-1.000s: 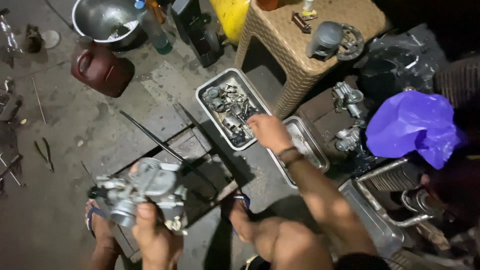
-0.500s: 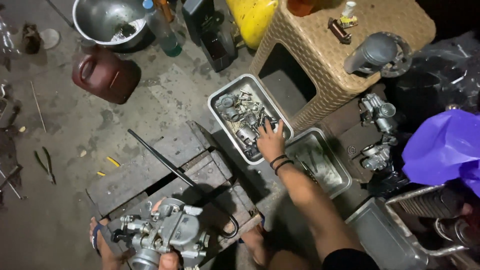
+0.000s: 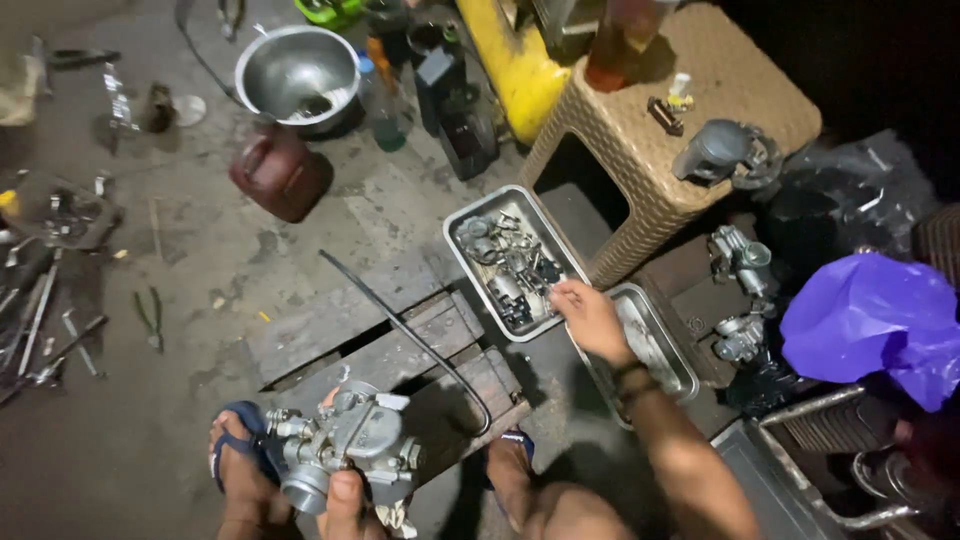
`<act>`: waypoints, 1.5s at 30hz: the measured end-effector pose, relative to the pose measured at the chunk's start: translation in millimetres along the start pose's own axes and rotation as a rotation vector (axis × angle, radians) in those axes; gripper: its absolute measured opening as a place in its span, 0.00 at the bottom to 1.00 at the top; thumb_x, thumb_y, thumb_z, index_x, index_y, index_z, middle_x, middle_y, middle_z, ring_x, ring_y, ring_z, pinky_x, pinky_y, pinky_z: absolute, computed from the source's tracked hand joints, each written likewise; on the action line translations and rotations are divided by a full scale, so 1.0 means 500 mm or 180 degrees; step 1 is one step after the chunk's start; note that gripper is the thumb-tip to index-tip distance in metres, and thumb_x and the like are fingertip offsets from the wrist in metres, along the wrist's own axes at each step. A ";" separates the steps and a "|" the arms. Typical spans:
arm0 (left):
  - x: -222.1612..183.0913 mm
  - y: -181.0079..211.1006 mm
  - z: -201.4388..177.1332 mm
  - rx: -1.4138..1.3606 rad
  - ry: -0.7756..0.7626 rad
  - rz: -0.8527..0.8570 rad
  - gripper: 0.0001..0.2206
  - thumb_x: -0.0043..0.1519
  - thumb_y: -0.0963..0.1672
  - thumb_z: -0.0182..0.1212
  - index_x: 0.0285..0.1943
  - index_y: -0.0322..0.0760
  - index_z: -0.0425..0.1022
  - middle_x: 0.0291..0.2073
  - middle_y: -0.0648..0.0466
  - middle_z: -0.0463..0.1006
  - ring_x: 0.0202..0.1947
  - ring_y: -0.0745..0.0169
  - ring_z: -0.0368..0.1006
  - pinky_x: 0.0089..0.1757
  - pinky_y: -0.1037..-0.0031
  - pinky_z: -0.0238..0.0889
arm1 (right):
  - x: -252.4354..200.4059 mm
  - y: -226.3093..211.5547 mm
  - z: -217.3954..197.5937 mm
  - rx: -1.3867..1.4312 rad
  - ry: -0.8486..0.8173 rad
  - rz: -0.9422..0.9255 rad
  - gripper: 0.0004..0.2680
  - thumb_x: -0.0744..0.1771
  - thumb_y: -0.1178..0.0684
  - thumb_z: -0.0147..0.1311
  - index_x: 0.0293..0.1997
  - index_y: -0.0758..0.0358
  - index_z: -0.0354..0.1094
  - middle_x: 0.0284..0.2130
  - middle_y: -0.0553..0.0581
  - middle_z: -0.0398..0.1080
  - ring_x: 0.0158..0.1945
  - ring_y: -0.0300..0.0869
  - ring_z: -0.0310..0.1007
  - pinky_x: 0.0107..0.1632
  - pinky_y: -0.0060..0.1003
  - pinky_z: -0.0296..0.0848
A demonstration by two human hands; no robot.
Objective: Assembling and adjusting the slide and needle components of a motorcycle carburetor.
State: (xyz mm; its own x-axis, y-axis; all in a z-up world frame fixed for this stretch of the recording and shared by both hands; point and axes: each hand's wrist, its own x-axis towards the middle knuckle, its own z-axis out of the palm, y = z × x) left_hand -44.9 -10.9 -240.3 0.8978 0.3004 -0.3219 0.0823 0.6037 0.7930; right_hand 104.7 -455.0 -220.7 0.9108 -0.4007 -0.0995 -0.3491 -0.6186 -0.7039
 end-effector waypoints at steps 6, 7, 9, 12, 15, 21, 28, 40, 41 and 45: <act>-0.040 0.171 0.306 -0.0842 -0.0401 0.0048 0.27 0.65 0.51 0.60 0.69 0.31 0.67 0.51 0.47 0.80 0.41 0.54 0.78 0.37 0.67 0.73 | -0.144 -0.186 -0.135 0.1665 -0.0548 -0.0144 0.10 0.68 0.57 0.51 0.53 0.73 0.72 0.36 0.58 0.79 0.38 0.39 0.75 0.42 0.29 0.70; -0.051 0.199 0.318 -0.0985 -0.0594 0.0029 0.30 0.65 0.52 0.60 0.74 0.34 0.62 0.55 0.48 0.77 0.45 0.54 0.76 0.43 0.64 0.70 | -0.164 -0.214 -0.151 0.1582 -0.0502 -0.0316 0.10 0.68 0.57 0.51 0.52 0.71 0.73 0.33 0.56 0.79 0.34 0.37 0.71 0.39 0.27 0.68; -0.069 0.249 0.330 -0.1153 -0.0783 0.0070 0.33 0.66 0.53 0.59 0.78 0.38 0.57 0.59 0.49 0.74 0.50 0.54 0.73 0.49 0.62 0.67 | -0.198 -0.265 -0.176 0.1499 -0.0478 -0.0549 0.10 0.68 0.57 0.52 0.51 0.70 0.75 0.31 0.54 0.80 0.31 0.35 0.68 0.36 0.26 0.65; -0.090 0.301 0.320 -0.1287 -0.0926 0.0293 0.34 0.64 0.51 0.64 0.79 0.45 0.57 0.65 0.55 0.71 0.52 0.59 0.74 0.43 0.67 0.69 | -0.240 -0.324 -0.202 0.1662 -0.0660 -0.0827 0.09 0.68 0.58 0.51 0.48 0.71 0.75 0.29 0.55 0.79 0.33 0.37 0.71 0.41 0.27 0.68; -0.102 0.330 0.293 -0.1299 -0.0952 0.0356 0.32 0.64 0.50 0.63 0.78 0.50 0.58 0.60 0.55 0.74 0.46 0.60 0.75 0.39 0.67 0.69 | -0.273 -0.361 -0.214 0.1755 -0.0806 -0.1044 0.08 0.68 0.57 0.51 0.46 0.71 0.75 0.30 0.57 0.79 0.35 0.39 0.76 0.43 0.30 0.73; -0.103 0.385 0.289 -0.0873 -0.0936 0.0552 0.34 0.60 0.48 0.60 0.78 0.41 0.57 0.63 0.50 0.71 0.53 0.56 0.70 0.50 0.65 0.62 | -0.322 -0.400 -0.225 0.2135 -0.1135 -0.1141 0.08 0.68 0.60 0.49 0.47 0.73 0.73 0.32 0.60 0.78 0.36 0.41 0.75 0.44 0.33 0.74; -0.077 0.450 0.299 -0.0224 -0.0837 0.0868 0.37 0.54 0.44 0.59 0.76 0.29 0.56 0.64 0.42 0.70 0.60 0.49 0.68 0.62 0.62 0.57 | -0.400 -0.504 -0.221 0.3292 -0.2194 -0.0925 0.09 0.68 0.60 0.47 0.49 0.77 0.67 0.32 0.68 0.74 0.37 0.50 0.73 0.44 0.44 0.72; -0.042 0.403 0.288 -0.2000 -0.1152 -0.0140 0.37 0.59 0.54 0.60 0.77 0.39 0.58 0.60 0.48 0.73 0.54 0.55 0.71 0.53 0.66 0.63 | -0.397 -0.620 -0.067 0.2112 -0.1559 -0.1301 0.08 0.69 0.57 0.46 0.46 0.70 0.69 0.21 0.50 0.61 0.23 0.35 0.53 0.26 0.29 0.54; -0.045 0.403 0.287 -0.2024 -0.1252 -0.0170 0.34 0.62 0.53 0.59 0.77 0.41 0.58 0.56 0.49 0.76 0.49 0.57 0.75 0.48 0.68 0.67 | -0.409 -0.629 -0.066 0.1198 -0.1043 -0.1726 0.06 0.68 0.57 0.50 0.44 0.67 0.70 0.21 0.48 0.64 0.24 0.34 0.57 0.28 0.28 0.59; -0.060 0.409 0.296 -0.1717 -0.1055 -0.0031 0.32 0.64 0.51 0.55 0.78 0.42 0.56 0.48 0.43 0.79 0.41 0.57 0.76 0.40 0.69 0.70 | -0.447 -0.666 -0.057 0.0603 -0.0450 -0.2440 0.03 0.66 0.60 0.52 0.39 0.67 0.72 0.16 0.48 0.66 0.17 0.35 0.57 0.23 0.28 0.61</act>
State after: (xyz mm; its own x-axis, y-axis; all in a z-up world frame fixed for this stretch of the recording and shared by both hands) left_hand 9.1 -5.7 8.1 0.9916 0.1005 -0.0818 -0.0609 0.9186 0.3906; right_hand 10.9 -178.8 55.9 0.9056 0.1865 0.3809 0.4168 -0.5568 -0.7185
